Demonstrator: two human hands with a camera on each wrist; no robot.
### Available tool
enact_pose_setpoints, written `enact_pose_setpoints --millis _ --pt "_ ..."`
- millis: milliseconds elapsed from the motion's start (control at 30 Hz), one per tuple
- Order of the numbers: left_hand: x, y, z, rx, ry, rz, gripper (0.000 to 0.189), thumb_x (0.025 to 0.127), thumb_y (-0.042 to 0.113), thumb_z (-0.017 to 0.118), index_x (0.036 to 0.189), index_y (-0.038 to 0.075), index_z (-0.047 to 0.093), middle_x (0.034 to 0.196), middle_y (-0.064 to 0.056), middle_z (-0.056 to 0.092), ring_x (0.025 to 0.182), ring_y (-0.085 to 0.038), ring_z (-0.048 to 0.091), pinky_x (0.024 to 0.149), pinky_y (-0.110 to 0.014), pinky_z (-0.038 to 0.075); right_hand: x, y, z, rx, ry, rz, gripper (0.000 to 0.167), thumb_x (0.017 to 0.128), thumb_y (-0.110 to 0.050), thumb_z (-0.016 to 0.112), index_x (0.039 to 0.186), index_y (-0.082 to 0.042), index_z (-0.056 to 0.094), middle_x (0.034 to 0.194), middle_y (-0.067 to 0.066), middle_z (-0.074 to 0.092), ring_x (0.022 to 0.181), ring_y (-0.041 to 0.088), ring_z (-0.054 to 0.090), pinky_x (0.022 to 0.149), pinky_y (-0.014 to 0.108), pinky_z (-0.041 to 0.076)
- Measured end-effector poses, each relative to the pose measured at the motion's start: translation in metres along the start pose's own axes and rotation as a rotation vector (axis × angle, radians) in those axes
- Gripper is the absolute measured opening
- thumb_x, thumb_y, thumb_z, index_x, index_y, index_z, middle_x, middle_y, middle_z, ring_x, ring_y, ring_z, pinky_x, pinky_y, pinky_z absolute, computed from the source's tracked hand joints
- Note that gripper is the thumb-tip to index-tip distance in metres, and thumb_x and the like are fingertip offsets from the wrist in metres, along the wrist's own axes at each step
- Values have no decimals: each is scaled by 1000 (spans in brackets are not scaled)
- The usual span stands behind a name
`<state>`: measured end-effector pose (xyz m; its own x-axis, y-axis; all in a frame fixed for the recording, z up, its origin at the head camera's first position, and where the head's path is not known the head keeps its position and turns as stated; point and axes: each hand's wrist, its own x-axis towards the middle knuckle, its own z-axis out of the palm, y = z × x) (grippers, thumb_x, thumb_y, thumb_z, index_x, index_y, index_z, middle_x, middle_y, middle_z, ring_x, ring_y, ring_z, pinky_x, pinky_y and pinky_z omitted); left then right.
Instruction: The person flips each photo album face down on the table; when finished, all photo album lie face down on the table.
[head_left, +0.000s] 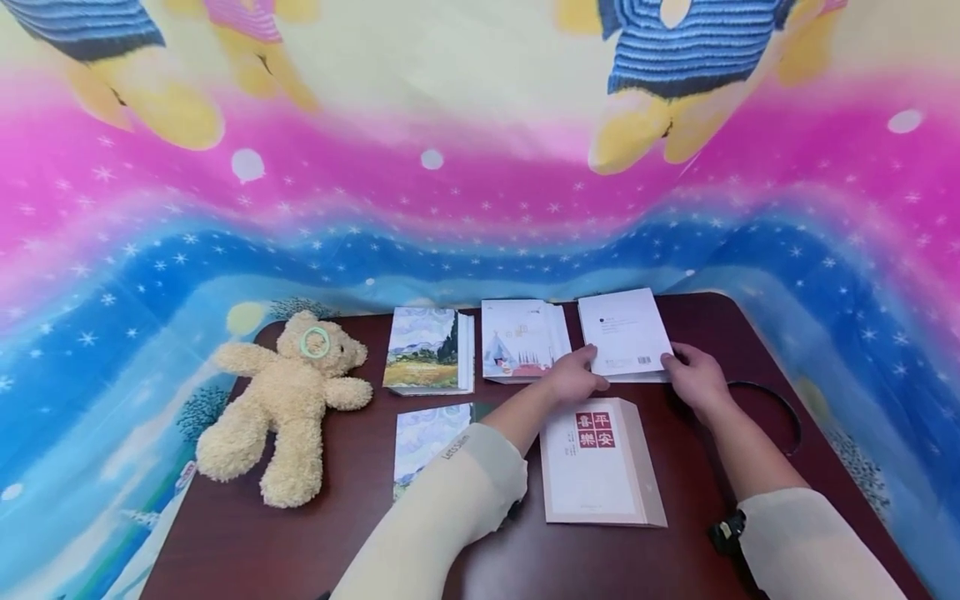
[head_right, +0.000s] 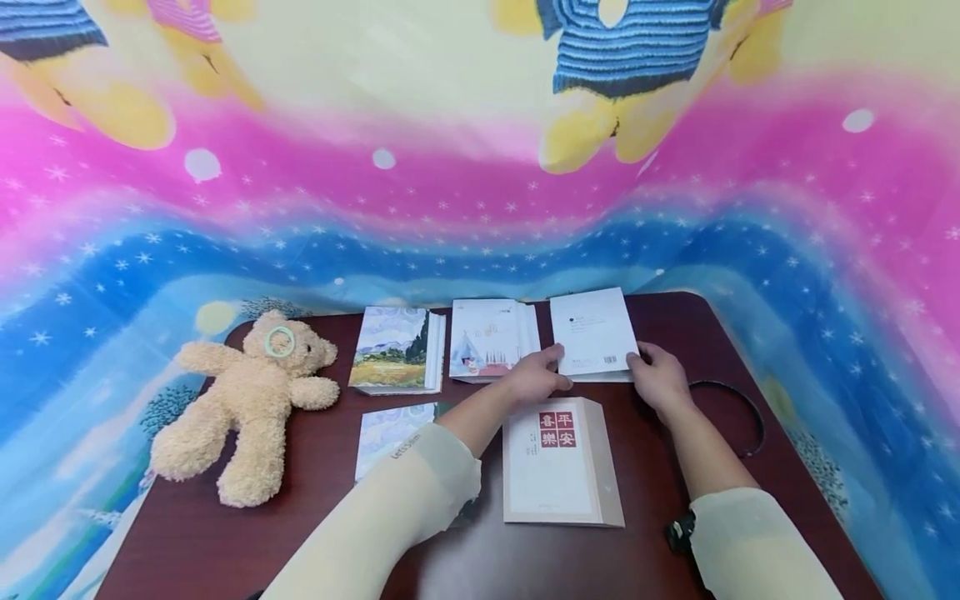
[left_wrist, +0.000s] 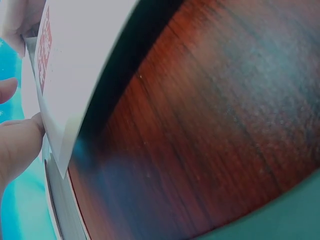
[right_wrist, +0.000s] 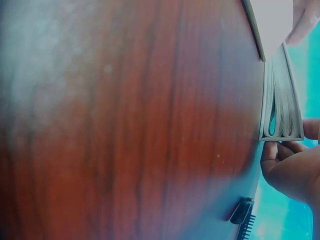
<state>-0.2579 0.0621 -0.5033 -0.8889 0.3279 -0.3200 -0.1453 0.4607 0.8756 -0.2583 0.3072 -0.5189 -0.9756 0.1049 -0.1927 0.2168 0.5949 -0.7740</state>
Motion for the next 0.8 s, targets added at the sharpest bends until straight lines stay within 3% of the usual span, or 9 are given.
enact_pose_setpoints --millis 167,400,600,800 --pt "-5 2 3 4 3 -16 79 92 24 74 162 25 38 165 13 35 153 -20 31 123 -40 29 -5 3 -2 -20 -3 -16 68 111 -40 38 161 5 27 155 36 36 140 53 39 110 67 36" --pt "-12 -2 4 9 10 -43 78 91 27 76 161 28 41 162 7 43 151 -23 37 120 -43 34 -7 3 1 -74 11 -20 68 110 -39 42 158 8 31 154 37 36 139 54 38 110 68 34" --pt "-19 0 3 -20 10 -48 79 90 29 78 160 32 42 159 1 47 147 -27 41 116 -45 39 -10 1 5 -143 139 -101 58 106 -27 53 153 6 43 145 36 47 127 51 49 101 65 42" --pt "-22 3 -3 -17 18 -2 80 89 27 78 160 30 42 159 1 47 149 -26 39 118 -44 36 -11 -17 10 -214 228 -199 57 100 -18 60 149 8 46 152 36 39 139 55 37 111 69 33"
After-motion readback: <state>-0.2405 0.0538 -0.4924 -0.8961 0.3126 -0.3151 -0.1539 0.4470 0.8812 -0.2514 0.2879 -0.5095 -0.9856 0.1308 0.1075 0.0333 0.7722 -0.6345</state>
